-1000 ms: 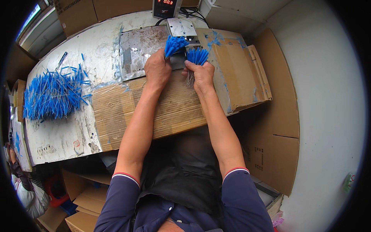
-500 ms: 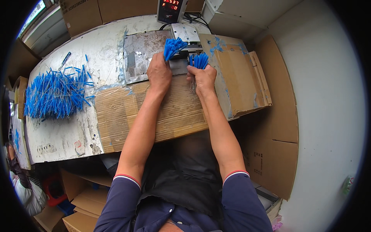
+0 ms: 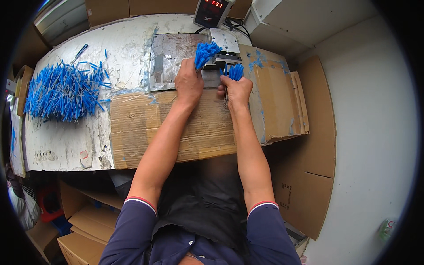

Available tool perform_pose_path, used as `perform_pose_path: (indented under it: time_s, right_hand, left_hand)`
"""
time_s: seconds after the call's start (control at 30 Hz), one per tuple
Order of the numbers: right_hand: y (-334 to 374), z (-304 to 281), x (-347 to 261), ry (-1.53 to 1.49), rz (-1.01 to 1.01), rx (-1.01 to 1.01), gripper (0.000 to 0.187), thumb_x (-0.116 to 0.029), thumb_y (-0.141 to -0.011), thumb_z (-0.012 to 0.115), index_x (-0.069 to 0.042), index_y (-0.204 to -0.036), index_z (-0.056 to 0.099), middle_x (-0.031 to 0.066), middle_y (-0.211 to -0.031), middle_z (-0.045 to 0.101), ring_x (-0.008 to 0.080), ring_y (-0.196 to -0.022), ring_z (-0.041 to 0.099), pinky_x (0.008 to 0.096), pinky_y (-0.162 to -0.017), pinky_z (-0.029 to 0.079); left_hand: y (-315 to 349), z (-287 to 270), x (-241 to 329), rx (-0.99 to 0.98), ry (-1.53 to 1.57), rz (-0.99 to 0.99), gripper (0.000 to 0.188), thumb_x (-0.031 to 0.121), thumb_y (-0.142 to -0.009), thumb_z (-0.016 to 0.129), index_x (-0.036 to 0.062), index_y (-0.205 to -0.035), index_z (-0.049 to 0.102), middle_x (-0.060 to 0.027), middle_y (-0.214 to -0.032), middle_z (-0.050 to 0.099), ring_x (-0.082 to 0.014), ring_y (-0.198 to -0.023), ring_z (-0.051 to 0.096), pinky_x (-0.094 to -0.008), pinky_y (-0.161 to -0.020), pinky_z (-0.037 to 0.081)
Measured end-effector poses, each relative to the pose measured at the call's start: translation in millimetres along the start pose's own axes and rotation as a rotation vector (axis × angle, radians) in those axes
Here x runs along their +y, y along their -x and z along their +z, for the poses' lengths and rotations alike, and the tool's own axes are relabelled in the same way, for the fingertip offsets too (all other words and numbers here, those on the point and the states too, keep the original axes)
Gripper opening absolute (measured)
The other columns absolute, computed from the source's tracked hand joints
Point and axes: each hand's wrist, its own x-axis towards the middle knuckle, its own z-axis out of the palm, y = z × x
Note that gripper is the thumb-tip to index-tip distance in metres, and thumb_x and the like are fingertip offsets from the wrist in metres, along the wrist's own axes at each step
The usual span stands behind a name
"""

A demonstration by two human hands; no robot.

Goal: Assembling and inspecting bundles of blue wires or bristles using a bench-mounted manufacturing tool.

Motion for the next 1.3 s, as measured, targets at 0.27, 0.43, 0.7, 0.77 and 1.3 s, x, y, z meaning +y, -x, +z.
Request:
perform_pose_path:
  time_s: [0.27, 0.43, 0.7, 0.77, 1.3]
  right_hand:
    - [-5, 10, 12, 0.019, -0.113, 0.101, 0.009, 0.003, -0.084, 0.073, 0.002, -0.085, 0.064, 0.0069, -0.072, 0.066, 0.0147, -0.052, 0.064, 0.0295, -0.041, 0.056]
    - [-2, 13, 10, 0.014, -0.111, 0.147, 0.009, 0.002, -0.085, 0.073, 0.003, -0.085, 0.064, 0.007, -0.071, 0.066, 0.0152, -0.051, 0.064, 0.0306, -0.041, 0.057]
    - [-3, 9, 7, -0.071, -0.068, 0.104, 0.011, 0.003, -0.084, 0.075, 0.001, -0.089, 0.065, 0.0079, -0.076, 0.068, 0.0161, -0.056, 0.065, 0.031, -0.043, 0.058]
    - [-1, 7, 7, -0.108, -0.05, 0.085, 0.012, 0.002, -0.084, 0.076, 0.001, -0.09, 0.066, 0.008, -0.077, 0.068, 0.0163, -0.058, 0.066, 0.0312, -0.045, 0.059]
    - [7, -12, 12, -0.106, -0.017, -0.012, 0.019, 0.005, -0.082, 0.076, 0.0, -0.093, 0.061, 0.008, -0.076, 0.066, 0.0153, -0.055, 0.064, 0.0274, -0.044, 0.053]
  left_hand:
    - [-1, 0, 1, 0.001, 0.023, 0.0, 0.02, -0.003, -0.084, 0.059, 0.0043, -0.103, 0.059, -0.0173, -0.099, 0.06, -0.0419, -0.09, 0.061, -0.0503, -0.076, 0.049]
    - [0, 1, 0, 0.042, 0.012, 0.012, 0.022, -0.002, -0.085, 0.065, 0.005, -0.105, 0.06, -0.0158, -0.099, 0.061, -0.0404, -0.091, 0.063, -0.0488, -0.077, 0.05]
    - [-1, 3, 1, 0.024, -0.059, 0.045, 0.017, 0.001, -0.084, 0.063, 0.0054, -0.1, 0.061, -0.0165, -0.095, 0.063, -0.0396, -0.09, 0.062, -0.0504, -0.077, 0.049]
    - [1, 2, -1, -0.011, -0.061, 0.054, 0.017, 0.004, -0.085, 0.066, 0.0056, -0.101, 0.061, -0.0167, -0.095, 0.065, -0.0408, -0.09, 0.063, -0.051, -0.078, 0.049]
    - [-1, 2, 1, -0.182, -0.056, 0.154, 0.016, -0.003, -0.079, 0.058, 0.0008, -0.094, 0.06, -0.0193, -0.092, 0.064, -0.0415, -0.087, 0.063, -0.0502, -0.077, 0.051]
